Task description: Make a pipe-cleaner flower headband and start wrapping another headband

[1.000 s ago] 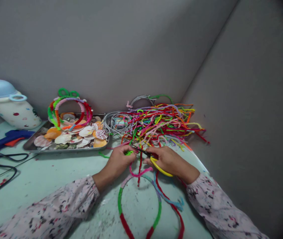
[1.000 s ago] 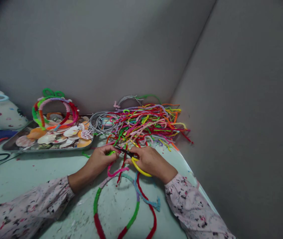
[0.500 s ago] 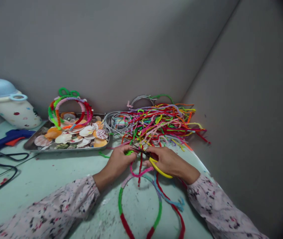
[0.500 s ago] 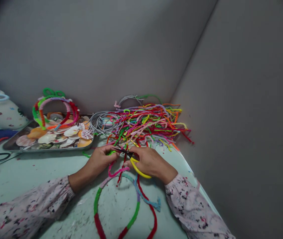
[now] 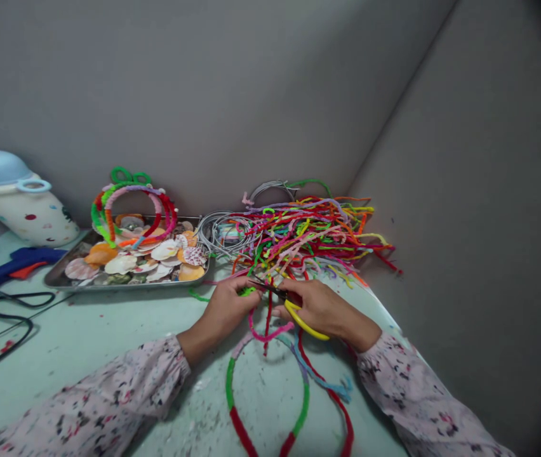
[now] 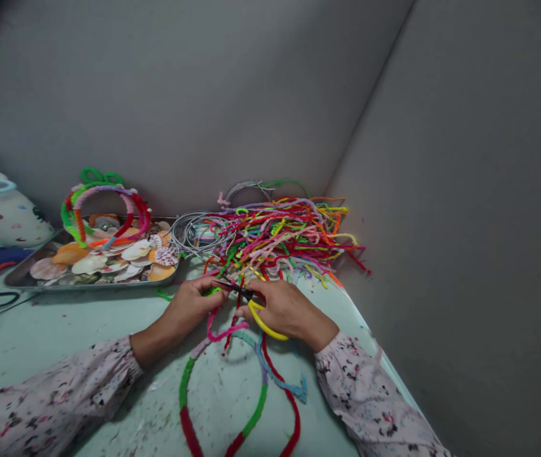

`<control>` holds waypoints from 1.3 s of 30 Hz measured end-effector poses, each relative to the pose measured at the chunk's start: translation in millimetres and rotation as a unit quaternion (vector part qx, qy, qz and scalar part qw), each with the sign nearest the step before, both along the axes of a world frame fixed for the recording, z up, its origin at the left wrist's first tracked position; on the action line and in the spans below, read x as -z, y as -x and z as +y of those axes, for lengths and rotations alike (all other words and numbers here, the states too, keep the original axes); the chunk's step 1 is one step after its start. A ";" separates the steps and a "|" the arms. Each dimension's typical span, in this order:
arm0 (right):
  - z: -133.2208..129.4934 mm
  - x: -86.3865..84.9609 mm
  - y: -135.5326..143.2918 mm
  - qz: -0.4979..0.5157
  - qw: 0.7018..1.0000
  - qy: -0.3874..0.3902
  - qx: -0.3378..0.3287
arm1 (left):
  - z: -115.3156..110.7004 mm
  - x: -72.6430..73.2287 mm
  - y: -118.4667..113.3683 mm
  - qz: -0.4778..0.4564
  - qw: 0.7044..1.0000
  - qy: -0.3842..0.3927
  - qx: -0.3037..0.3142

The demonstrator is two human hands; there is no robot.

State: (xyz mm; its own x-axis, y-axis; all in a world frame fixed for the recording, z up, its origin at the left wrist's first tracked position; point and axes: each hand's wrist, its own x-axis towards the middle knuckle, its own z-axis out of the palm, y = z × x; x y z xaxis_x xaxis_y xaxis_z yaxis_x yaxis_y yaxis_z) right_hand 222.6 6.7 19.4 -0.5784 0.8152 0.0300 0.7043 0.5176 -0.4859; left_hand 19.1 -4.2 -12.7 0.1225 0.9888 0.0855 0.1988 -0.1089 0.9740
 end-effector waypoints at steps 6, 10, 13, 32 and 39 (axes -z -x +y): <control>0.4 0.6 -0.2 -0.001 1.000 0.002 0.002 | -0.1 0.6 0.2 0.003 1.000 0.001 -0.003; 0.7 0.7 -0.6 0.000 1.000 0.007 -0.002 | 0.2 0.8 0.1 0.004 1.000 0.006 0.001; 0.2 0.1 -0.3 -0.001 1.000 0.006 0.001 | 0.2 0.2 0.0 0.003 1.000 0.008 0.003; 0.5 -1.1 -1.8 -0.026 0.999 -0.030 -0.001 | -0.3 1.5 -0.3 0.019 0.999 0.028 0.003; -1.8 -5.7 -2.2 -0.027 0.999 -0.032 -0.012 | 0.2 0.2 -0.4 0.027 0.999 0.027 -0.010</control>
State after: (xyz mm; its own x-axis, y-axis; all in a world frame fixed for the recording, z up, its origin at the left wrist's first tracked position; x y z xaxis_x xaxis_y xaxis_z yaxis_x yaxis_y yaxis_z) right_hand 224.9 4.9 25.1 -0.5991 0.7991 0.0495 0.7161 0.5625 -0.4132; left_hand 19.5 -4.0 -13.0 0.1060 0.9940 0.0253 0.2522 -0.0515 0.9663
